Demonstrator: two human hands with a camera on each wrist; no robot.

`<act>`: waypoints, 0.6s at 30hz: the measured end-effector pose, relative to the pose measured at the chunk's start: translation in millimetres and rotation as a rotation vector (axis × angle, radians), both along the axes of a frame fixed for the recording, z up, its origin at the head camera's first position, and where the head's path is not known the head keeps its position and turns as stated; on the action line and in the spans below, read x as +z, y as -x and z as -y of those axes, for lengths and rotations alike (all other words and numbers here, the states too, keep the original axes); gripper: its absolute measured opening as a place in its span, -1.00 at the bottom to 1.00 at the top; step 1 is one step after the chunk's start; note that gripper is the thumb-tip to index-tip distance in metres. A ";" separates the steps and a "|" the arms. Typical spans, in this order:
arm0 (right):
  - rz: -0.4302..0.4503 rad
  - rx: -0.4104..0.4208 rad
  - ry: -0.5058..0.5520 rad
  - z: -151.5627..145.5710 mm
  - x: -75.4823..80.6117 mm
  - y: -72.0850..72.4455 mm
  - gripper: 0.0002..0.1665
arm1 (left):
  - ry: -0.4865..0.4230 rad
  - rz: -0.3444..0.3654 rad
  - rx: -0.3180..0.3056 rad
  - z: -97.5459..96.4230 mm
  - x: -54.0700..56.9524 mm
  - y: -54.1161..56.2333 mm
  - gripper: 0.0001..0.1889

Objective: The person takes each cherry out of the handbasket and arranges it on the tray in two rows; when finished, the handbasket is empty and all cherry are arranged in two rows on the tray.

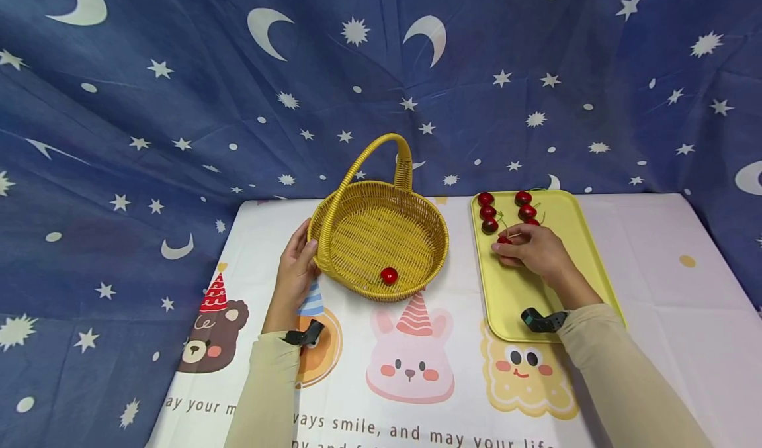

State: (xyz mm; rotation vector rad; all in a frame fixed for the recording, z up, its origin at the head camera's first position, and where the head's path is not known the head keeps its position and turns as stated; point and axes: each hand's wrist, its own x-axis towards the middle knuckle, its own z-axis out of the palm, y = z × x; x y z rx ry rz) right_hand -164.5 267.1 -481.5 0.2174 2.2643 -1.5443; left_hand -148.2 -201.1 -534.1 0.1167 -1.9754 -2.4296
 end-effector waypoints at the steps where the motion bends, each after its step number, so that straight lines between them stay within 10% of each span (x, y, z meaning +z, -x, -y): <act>1: -0.004 -0.002 0.005 0.0 -0.4 -0.2 -0.29 | 0.001 0.002 0.000 -0.1 0.1 0.0 -0.41; 9: -0.054 0.028 -0.187 1.4 -1.9 -2.1 -0.27 | 0.006 0.009 -0.004 -0.6 2.2 -0.9 -0.42; 18: -0.026 -0.018 -0.118 7.3 -0.6 -0.6 -0.32 | 0.007 0.012 0.007 -1.2 2.7 -1.3 -0.42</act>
